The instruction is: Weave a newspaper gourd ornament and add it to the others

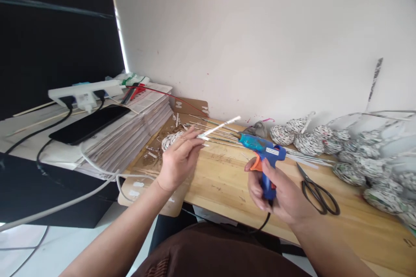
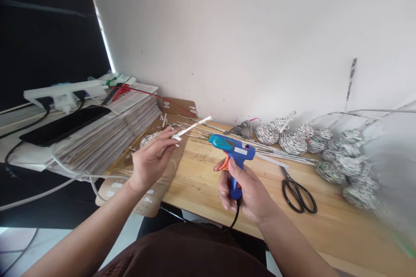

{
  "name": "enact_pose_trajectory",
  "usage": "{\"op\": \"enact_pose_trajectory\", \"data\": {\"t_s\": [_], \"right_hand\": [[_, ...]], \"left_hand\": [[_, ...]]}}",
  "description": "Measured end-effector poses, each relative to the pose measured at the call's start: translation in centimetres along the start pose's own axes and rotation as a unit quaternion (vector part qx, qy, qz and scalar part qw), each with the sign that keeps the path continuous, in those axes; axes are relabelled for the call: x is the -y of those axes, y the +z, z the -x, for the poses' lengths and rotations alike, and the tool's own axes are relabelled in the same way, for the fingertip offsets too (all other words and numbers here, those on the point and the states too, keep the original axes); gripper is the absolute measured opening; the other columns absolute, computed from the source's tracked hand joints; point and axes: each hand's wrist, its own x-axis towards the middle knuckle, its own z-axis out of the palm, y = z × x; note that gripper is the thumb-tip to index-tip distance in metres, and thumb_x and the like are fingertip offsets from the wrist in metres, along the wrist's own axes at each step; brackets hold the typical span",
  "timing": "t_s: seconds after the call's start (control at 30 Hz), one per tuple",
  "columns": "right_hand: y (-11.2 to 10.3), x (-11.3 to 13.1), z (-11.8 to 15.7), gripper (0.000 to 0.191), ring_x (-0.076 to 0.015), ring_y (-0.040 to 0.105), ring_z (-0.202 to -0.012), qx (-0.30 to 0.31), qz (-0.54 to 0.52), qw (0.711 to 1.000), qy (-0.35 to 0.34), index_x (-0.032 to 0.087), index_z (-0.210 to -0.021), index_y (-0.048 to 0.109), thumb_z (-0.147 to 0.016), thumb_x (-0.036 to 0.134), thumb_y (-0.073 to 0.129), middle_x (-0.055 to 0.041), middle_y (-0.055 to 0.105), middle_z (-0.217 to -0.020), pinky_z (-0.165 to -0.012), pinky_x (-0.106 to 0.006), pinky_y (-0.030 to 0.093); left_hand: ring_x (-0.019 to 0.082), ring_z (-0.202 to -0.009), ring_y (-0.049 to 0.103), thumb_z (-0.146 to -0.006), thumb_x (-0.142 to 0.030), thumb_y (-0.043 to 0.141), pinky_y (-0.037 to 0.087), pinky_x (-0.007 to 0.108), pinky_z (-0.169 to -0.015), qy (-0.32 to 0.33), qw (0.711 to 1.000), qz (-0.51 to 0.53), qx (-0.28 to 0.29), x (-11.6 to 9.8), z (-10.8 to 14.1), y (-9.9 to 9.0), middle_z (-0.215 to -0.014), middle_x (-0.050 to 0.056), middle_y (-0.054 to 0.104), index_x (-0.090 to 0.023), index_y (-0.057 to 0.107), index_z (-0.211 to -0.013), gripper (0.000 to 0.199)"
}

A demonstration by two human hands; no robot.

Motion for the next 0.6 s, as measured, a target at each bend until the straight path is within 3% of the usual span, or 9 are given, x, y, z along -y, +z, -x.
{"op": "enact_pose_trajectory", "data": {"t_s": [0.07,0.13,0.23,0.33,0.6], "right_hand": [[0.1,-0.5,-1.6,0.048,-0.0129,0.062,-0.047,-0.03,0.054,0.998,0.013,0.019,-0.091,0.06,-0.09,0.066,0.058,0.0015,0.062,-0.06,-0.038,-0.018,0.038],[0.4,-1.2,-3.7,0.051,-0.0137,0.065,-0.05,-0.046,0.131,0.989,0.042,0.017,-0.084,0.059,-0.093,0.066,0.051,-0.0025,0.066,-0.061,-0.04,-0.018,0.04],[1.8,-2.5,-7.4,0.042,-0.0111,0.06,-0.041,-0.061,0.205,0.973,0.089,0.018,-0.082,0.056,-0.096,0.057,0.053,-0.0004,0.064,-0.055,-0.034,-0.016,0.029],[3.9,-3.6,-11.0,0.047,-0.0097,0.054,-0.033,-0.037,0.21,0.967,0.137,0.017,-0.077,0.054,-0.102,0.055,0.042,-0.002,0.065,-0.055,-0.029,-0.016,0.019],[7.9,-4.6,-18.1,0.056,-0.0075,0.047,-0.032,0.013,0.158,0.954,0.254,0.019,-0.078,0.049,-0.105,0.057,0.02,0.0009,0.058,-0.053,-0.028,-0.016,0.016]], "left_hand": [[0.025,-0.118,0.071,-0.089,-0.014,0.069,0.054,0.042,-0.108,-0.045,0.998,0.0,-0.035,0.6,0.0,-1.6,-0.117,0.006,0.078,-0.022,0.077,-0.098,0.015],[0.025,-0.113,0.073,-0.087,-0.016,0.072,0.055,0.04,-0.106,-0.101,0.992,0.016,-0.075,1.0,0.1,-3.3,-0.112,0.006,0.079,-0.021,0.077,-0.096,0.012],[0.024,-0.108,0.074,-0.086,-0.019,0.074,0.058,0.038,-0.101,-0.177,0.974,0.064,-0.125,1.1,0.5,-5.3,-0.103,0.005,0.08,-0.02,0.077,-0.094,0.009],[0.023,-0.105,0.075,-0.084,-0.02,0.075,0.06,0.036,-0.098,-0.217,0.96,0.107,-0.141,0.8,1.0,-6.8,-0.102,0.006,0.08,-0.019,0.076,-0.092,0.008],[0.023,-0.1,0.077,-0.081,-0.021,0.078,0.062,0.036,-0.095,-0.263,0.943,0.124,-0.161,1.0,2.7,-9.1,-0.094,0.006,0.08,-0.018,0.075,-0.087,0.007]]}}
